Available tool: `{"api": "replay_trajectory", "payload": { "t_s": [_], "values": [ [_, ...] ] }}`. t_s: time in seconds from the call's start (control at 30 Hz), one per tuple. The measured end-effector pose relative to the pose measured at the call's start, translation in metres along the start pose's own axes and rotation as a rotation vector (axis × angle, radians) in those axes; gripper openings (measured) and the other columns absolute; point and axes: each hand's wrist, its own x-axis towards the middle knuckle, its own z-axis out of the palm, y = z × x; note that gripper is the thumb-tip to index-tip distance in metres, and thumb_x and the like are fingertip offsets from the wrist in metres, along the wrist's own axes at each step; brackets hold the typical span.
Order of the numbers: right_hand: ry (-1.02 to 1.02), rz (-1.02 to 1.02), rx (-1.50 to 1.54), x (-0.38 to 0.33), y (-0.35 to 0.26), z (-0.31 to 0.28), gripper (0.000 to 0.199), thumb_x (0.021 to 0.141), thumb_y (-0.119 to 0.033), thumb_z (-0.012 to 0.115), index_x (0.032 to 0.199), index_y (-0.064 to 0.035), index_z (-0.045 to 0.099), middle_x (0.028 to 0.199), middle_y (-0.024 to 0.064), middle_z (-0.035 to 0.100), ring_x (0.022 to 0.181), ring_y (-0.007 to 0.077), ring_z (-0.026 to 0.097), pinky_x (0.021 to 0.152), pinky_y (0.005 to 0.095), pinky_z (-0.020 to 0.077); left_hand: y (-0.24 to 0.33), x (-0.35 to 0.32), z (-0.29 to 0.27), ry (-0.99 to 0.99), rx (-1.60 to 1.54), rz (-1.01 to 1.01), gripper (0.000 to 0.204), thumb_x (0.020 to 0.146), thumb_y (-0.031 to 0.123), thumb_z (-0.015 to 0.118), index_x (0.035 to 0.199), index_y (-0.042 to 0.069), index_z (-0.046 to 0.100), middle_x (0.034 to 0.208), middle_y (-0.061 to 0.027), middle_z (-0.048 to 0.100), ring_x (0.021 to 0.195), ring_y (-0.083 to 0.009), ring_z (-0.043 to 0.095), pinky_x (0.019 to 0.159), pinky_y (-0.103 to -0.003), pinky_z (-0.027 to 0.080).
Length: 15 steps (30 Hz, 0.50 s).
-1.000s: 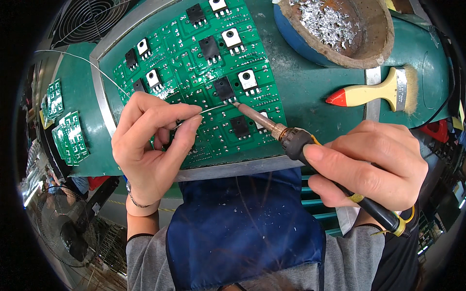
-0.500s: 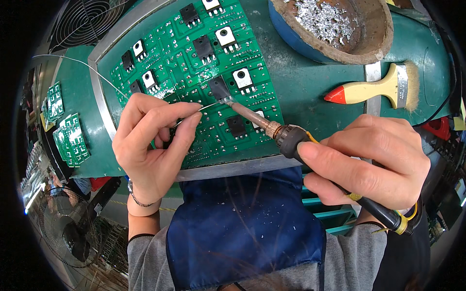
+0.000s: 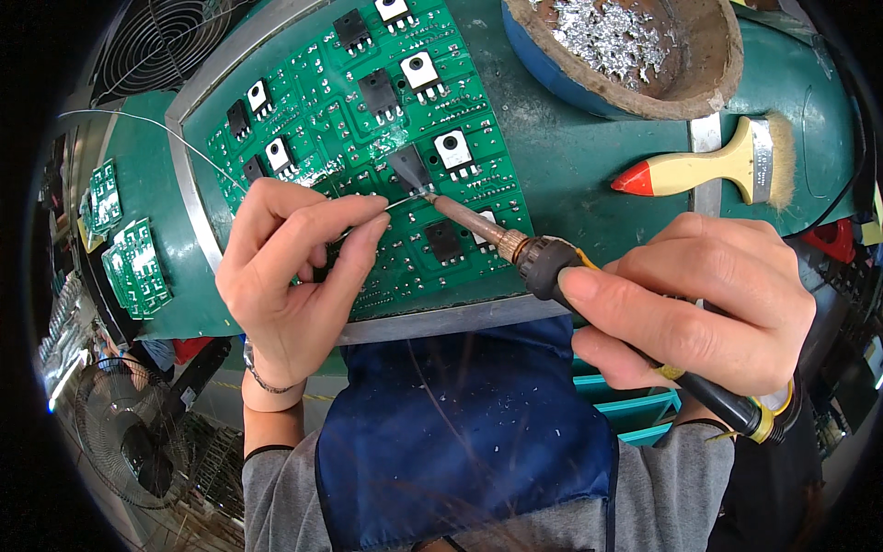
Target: The person solders electronic components onto a printed circuit board using a soldering iron and solder wire.
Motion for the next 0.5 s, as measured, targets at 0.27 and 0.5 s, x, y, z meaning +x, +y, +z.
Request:
{"api": "replay_trajectory", "payload": {
  "t_s": [0.27, 0.5],
  "values": [
    [-0.028, -0.050, 0.057, 0.003, 0.007, 0.004, 0.032, 0.074, -0.013, 0.084, 0.101, -0.0004, 0.073, 0.080, 0.0075, 0.064, 0.057, 0.0183, 0.063, 0.047, 0.0262, 0.0496, 0.000, 0.001, -0.004, -0.014, -0.016, 0.032, 0.018, 0.078, -0.006, 0.072, 0.093, 0.003, 0.070, 0.098, -0.0059, 0.068, 0.066, -0.0086, 0.053, 0.055, -0.021, 0.040],
    [-0.017, -0.040, 0.044, 0.003, 0.003, 0.000, 0.033, 0.074, -0.012, 0.085, 0.101, 0.0006, 0.072, 0.081, 0.0077, 0.064, 0.058, 0.0184, 0.063, 0.047, 0.0266, 0.0498, -0.002, 0.009, -0.001, -0.096, 0.043, 0.174, 0.016, 0.080, -0.007, 0.067, 0.092, 0.003, 0.063, 0.104, -0.0096, 0.074, 0.068, -0.0175, 0.055, 0.065, -0.027, 0.045]
  ]
}}
